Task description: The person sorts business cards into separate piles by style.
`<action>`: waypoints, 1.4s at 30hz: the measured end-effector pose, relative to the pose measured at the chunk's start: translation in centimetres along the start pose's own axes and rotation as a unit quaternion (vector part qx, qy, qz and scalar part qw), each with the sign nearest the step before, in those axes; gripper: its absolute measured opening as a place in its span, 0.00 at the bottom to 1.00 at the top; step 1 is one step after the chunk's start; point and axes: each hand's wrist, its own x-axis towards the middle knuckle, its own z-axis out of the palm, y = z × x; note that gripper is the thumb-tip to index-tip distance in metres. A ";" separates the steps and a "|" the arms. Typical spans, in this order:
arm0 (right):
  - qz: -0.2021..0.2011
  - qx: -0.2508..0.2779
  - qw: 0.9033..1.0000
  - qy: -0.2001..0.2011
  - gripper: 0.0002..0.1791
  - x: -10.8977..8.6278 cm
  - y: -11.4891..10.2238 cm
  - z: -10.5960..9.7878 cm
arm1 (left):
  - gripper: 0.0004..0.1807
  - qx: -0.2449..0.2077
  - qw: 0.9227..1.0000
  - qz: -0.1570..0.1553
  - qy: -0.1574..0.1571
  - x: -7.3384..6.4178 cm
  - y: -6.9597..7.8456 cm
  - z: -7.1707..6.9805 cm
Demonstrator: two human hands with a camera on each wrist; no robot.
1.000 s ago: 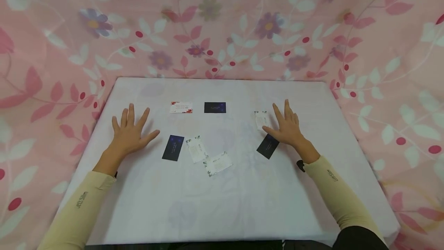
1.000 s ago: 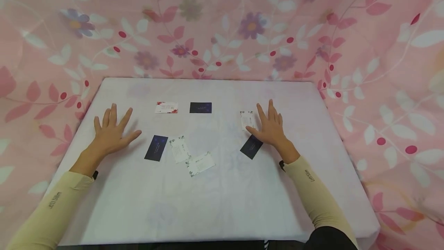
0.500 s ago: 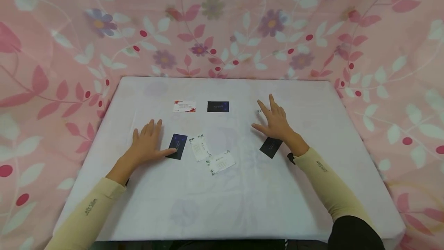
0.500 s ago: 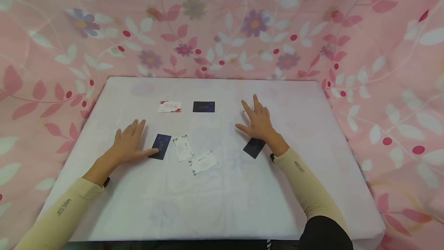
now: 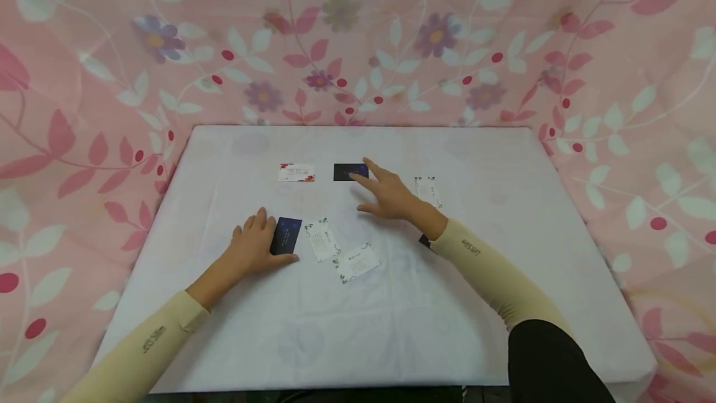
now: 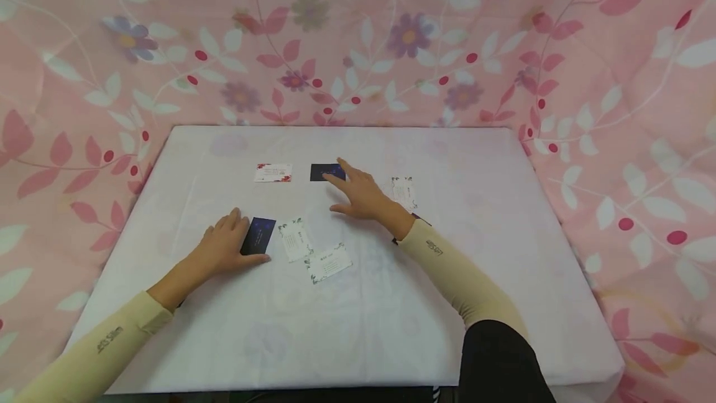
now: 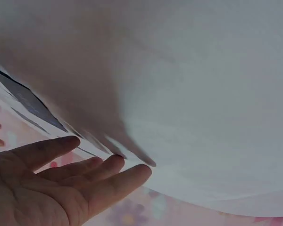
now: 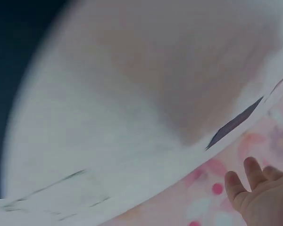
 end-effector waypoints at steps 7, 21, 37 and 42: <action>-0.024 0.005 0.999 -0.036 0.39 3.5 -2.8 1.3 | 0.46 0.000 1.000 0.011 0.006 -0.1 1.1 -0.4; -0.016 0.027 0.997 -0.077 0.37 6.3 -4.8 3.6 | 0.39 -0.012 0.997 0.040 -0.063 4.8 -1.4 -2.0; 0.023 -0.011 0.993 -0.117 0.35 7.9 -5.6 3.4 | 0.41 -0.017 0.997 0.053 -0.057 7.4 -1.8 -2.5; 0.009 -0.006 0.994 -0.109 0.34 7.8 -5.3 3.5 | 0.43 -0.014 0.997 0.053 -0.048 7.4 -2.1 -2.2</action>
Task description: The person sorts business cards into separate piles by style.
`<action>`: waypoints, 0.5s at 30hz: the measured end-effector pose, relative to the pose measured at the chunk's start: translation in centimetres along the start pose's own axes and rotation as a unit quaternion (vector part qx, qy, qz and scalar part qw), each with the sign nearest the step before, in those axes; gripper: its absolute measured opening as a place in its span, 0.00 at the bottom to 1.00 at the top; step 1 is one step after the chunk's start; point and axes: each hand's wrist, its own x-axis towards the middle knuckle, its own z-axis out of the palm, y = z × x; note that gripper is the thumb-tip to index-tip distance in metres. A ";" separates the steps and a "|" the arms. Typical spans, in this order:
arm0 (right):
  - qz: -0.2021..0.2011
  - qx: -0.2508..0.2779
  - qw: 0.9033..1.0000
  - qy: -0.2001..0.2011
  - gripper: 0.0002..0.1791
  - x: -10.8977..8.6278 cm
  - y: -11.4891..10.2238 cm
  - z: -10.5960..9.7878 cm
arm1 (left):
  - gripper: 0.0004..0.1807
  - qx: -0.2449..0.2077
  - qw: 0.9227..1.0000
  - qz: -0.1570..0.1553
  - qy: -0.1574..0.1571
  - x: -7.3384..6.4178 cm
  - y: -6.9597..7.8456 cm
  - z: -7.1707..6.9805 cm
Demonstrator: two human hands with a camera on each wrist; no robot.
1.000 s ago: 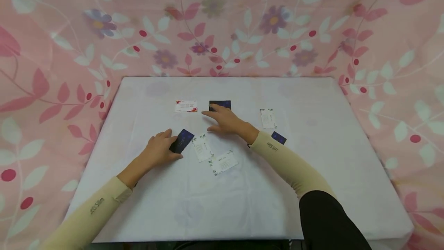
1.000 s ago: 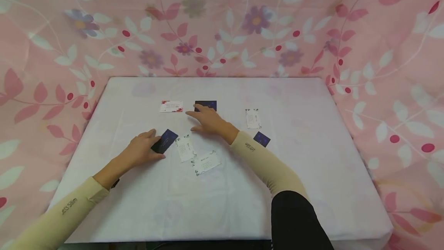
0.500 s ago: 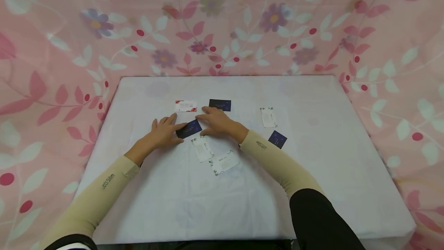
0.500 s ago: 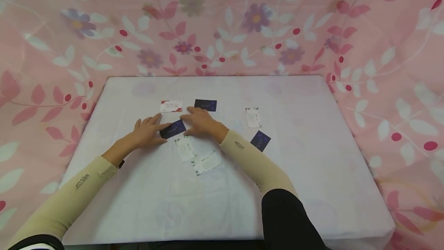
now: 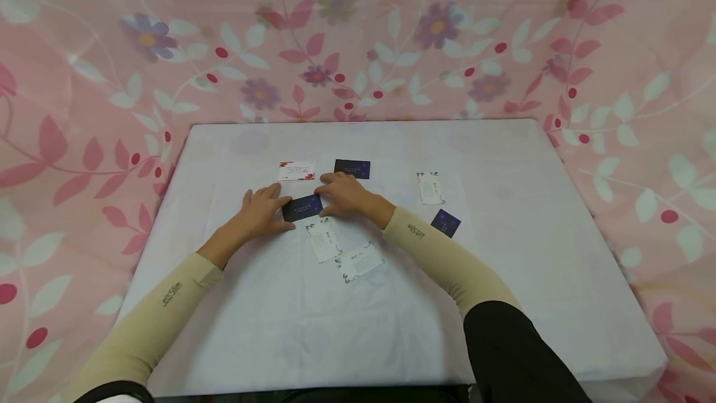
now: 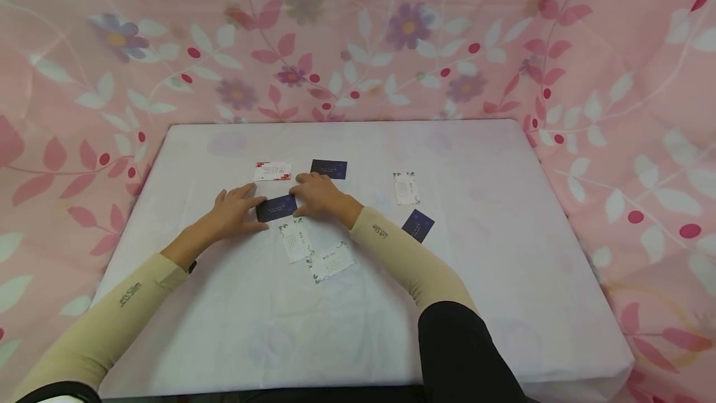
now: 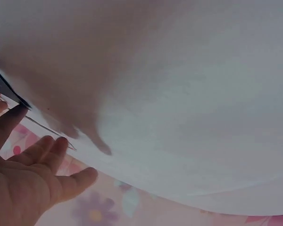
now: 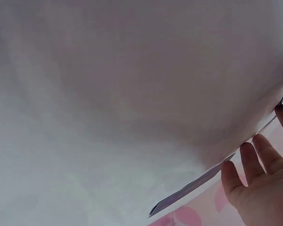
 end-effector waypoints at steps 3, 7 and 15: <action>-0.016 -0.011 1.000 0.008 0.34 -0.1 0.0 -0.1 | 0.42 0.004 1.000 0.014 0.009 -0.1 -0.2 0.0; -0.024 -0.008 1.000 0.014 0.33 -0.2 0.0 -0.3 | 0.40 0.003 0.999 0.033 0.022 0.0 -0.4 0.1; -0.019 0.028 0.999 0.016 0.31 0.0 0.3 0.0 | 0.39 -0.012 0.998 0.056 0.040 0.1 -1.2 0.2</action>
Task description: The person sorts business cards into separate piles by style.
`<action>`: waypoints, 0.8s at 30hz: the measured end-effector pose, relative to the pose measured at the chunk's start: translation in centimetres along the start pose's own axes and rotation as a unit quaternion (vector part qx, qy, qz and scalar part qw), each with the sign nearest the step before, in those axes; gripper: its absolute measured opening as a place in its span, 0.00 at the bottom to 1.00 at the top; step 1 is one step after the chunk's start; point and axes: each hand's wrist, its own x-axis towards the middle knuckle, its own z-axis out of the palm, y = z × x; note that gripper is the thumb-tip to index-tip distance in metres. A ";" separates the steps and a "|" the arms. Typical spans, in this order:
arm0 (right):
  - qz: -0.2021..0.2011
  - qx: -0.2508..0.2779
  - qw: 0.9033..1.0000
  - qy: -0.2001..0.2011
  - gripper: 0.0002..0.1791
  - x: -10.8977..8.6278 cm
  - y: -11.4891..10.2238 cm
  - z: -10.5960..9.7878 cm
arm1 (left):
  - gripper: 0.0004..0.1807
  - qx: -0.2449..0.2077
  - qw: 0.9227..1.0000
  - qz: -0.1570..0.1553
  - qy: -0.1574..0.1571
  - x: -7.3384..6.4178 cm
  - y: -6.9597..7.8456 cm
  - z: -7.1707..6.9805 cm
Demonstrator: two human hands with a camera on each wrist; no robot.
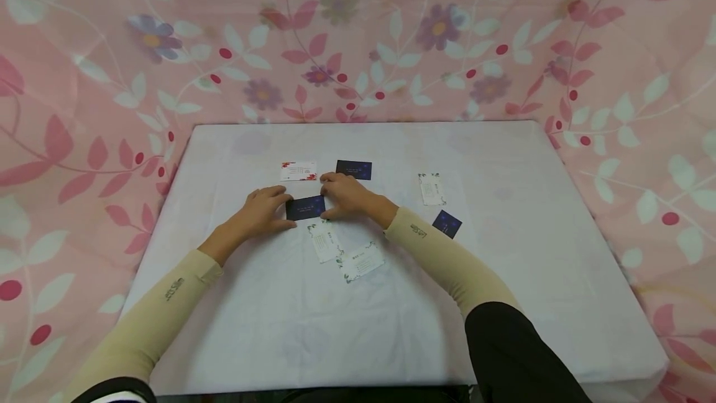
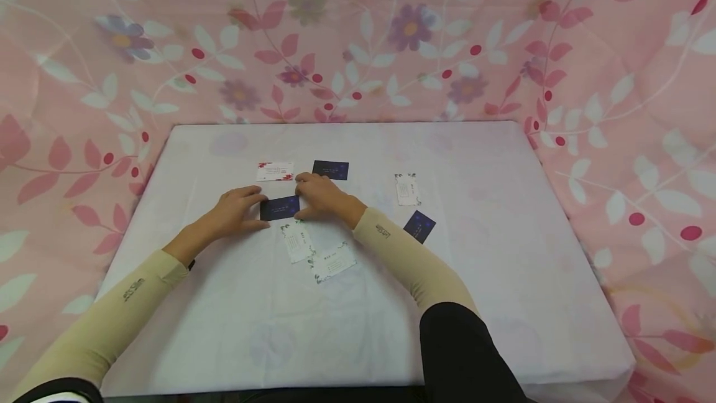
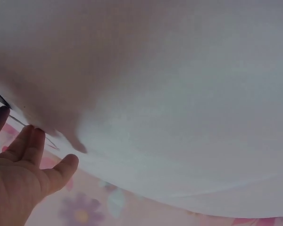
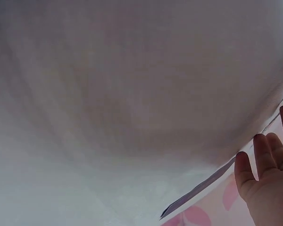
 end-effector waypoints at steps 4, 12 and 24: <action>0.005 0.020 1.000 0.006 0.31 -0.2 0.2 0.0 | 0.39 -0.001 1.000 0.007 0.002 0.1 -0.3 0.1; 0.005 0.044 0.999 0.014 0.31 -0.7 0.4 -0.3 | 0.39 -0.013 1.000 0.013 0.008 0.5 -0.7 -0.1; 0.012 0.026 0.999 0.030 0.32 -1.4 0.9 -0.5 | 0.38 -0.024 0.998 0.045 0.038 1.1 -0.4 -1.1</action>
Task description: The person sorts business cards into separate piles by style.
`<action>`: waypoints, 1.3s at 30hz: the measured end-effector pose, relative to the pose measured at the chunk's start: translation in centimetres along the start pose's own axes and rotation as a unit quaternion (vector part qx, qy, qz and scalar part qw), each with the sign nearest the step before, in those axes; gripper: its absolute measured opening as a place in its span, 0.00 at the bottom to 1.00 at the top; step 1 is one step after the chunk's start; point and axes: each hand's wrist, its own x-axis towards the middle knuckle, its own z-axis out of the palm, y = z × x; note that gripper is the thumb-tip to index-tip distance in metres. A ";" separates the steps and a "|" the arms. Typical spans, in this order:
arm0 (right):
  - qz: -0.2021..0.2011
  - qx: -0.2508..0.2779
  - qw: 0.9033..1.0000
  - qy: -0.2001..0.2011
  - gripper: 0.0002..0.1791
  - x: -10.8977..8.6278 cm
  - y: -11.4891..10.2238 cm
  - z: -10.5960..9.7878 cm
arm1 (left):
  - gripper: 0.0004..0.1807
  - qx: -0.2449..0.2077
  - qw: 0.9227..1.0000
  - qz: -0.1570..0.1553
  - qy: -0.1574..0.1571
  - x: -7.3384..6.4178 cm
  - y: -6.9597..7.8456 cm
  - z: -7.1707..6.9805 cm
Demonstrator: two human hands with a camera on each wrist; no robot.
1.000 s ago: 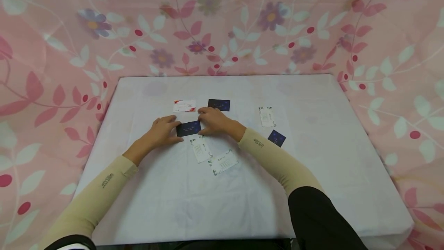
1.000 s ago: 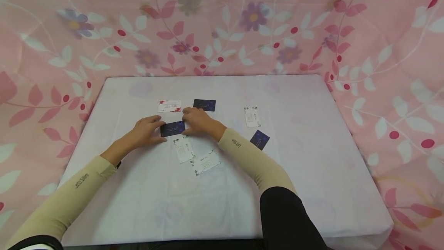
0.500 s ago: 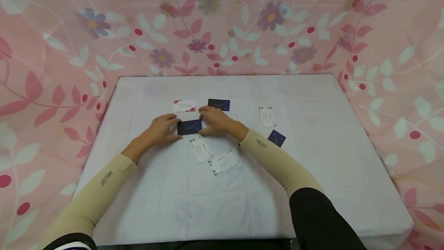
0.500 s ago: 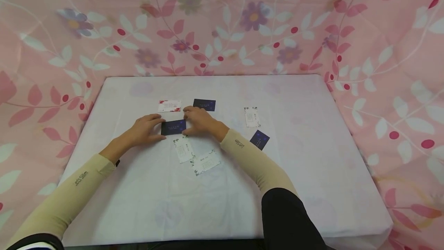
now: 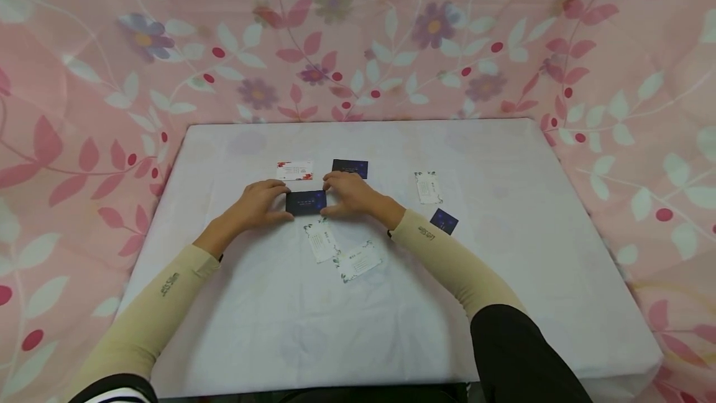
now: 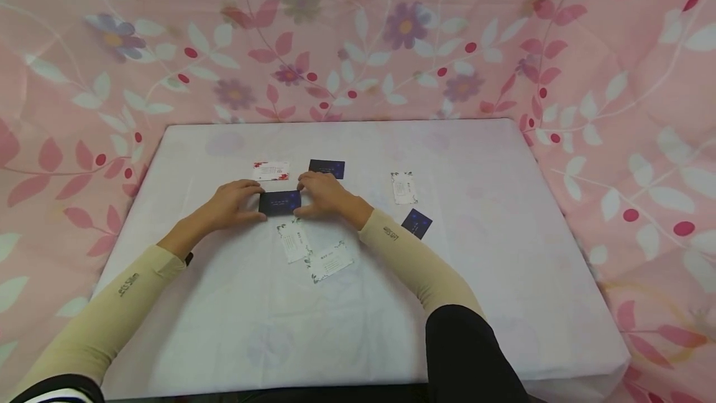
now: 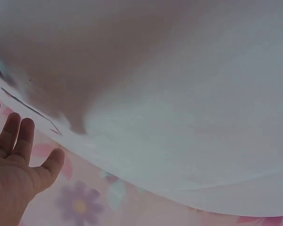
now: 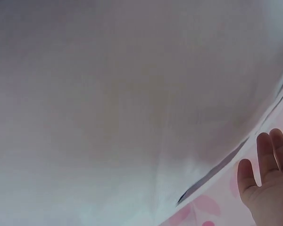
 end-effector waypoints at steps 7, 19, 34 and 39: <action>0.003 -0.004 1.000 0.016 0.33 -0.7 1.1 -1.1 | 0.37 -0.007 1.000 0.002 0.000 1.7 0.8 -0.5; 0.007 0.006 0.997 0.072 0.32 -2.2 3.6 -2.7 | 0.37 -0.005 0.998 0.055 0.041 5.2 1.9 -0.8; 0.039 -0.012 0.996 0.076 0.32 -2.8 6.9 -3.9 | 0.36 0.012 0.999 0.044 0.012 10.2 3.0 -0.8; 0.069 -0.008 0.995 0.077 0.30 -2.6 7.6 -4.2 | 0.36 0.025 0.999 0.032 -0.003 12.0 2.9 -0.7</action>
